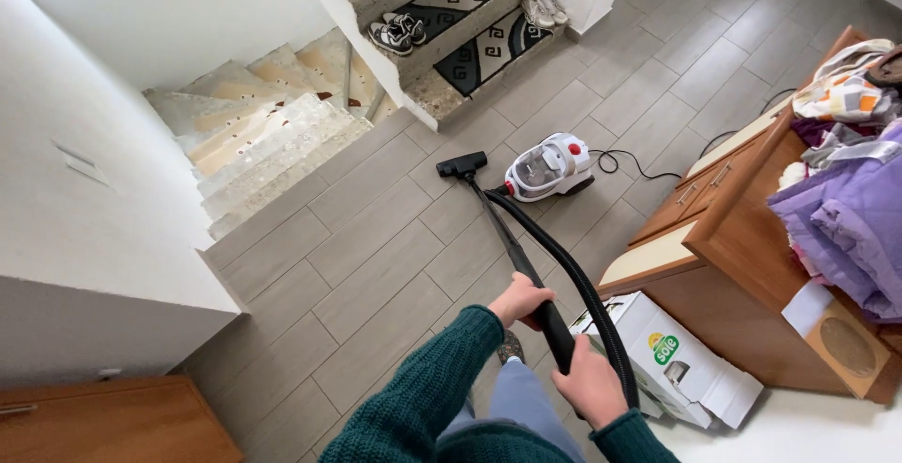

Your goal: The person uses a vacuum cleaner to clean the tiled floor in a hallway near a staircase. They move the vacuum head back and forth across the floor, covering areas near a wooden cabinet and a doorway, then turn off the vacuum at the end.

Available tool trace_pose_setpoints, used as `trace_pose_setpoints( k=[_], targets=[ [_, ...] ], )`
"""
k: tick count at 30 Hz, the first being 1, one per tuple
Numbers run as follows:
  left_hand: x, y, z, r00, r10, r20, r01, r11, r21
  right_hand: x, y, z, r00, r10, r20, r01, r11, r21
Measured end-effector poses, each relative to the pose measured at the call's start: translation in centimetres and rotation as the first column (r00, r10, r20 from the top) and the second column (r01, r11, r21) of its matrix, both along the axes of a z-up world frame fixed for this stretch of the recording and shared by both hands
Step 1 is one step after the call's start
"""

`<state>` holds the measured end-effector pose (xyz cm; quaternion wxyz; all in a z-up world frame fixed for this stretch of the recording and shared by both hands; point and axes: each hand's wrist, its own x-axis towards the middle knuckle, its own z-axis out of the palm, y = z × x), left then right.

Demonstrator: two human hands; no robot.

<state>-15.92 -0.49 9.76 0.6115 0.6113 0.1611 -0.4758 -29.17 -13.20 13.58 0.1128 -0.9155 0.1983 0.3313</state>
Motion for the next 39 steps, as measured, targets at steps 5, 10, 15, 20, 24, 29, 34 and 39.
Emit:
trace_pose_setpoints(
  k=[5, 10, 15, 20, 24, 29, 34, 39],
  targets=[
    [2.5, 3.0, -4.1, 0.996, 0.018, 0.091, -0.027, 0.994, 0.107, 1.6, 2.5, -5.8, 0.993, 0.091, 0.073, -0.103, 0.976, 0.189],
    [5.7, 5.3, -3.6, 0.951, -0.098, 0.294, 0.007, 0.955, 0.295, 3.8, 8.0, -8.0, 0.981, -0.168, 0.099, 0.094, 0.851, 0.517],
    [8.3, 5.9, -4.4, 0.875, -0.326, 0.357, 0.158, 0.891, 0.427, 5.9, 13.2, -3.0, 0.718, -0.616, -0.323, 0.533, 0.188, 0.825],
    [11.0, 6.6, -5.2, 0.815, -0.444, 0.373, 0.254, 0.851, 0.459, 8.1, 14.4, -5.0, 0.539, -0.713, -0.449, 0.566, -0.088, 0.820],
    [12.0, 6.2, -2.9, 0.820, -0.439, 0.368, 0.250, 0.852, 0.459, 9.7, 14.6, -3.1, 0.488, -0.718, -0.496, 0.591, -0.146, 0.793],
    [15.3, 6.3, 0.1, 0.787, -0.531, 0.315, 0.338, 0.797, 0.501, 14.1, 15.5, 1.3, 0.349, -0.674, -0.651, 0.677, -0.299, 0.673],
    [19.9, 6.0, 0.9, 0.783, -0.550, 0.292, 0.380, 0.793, 0.476, 18.9, 15.6, 0.7, 0.255, -0.658, -0.708, 0.667, -0.410, 0.622],
    [24.7, 3.9, -1.3, 0.731, -0.603, 0.321, 0.428, 0.770, 0.473, 24.0, 14.0, -1.3, 0.177, -0.640, -0.748, 0.630, -0.510, 0.585]
  ],
)
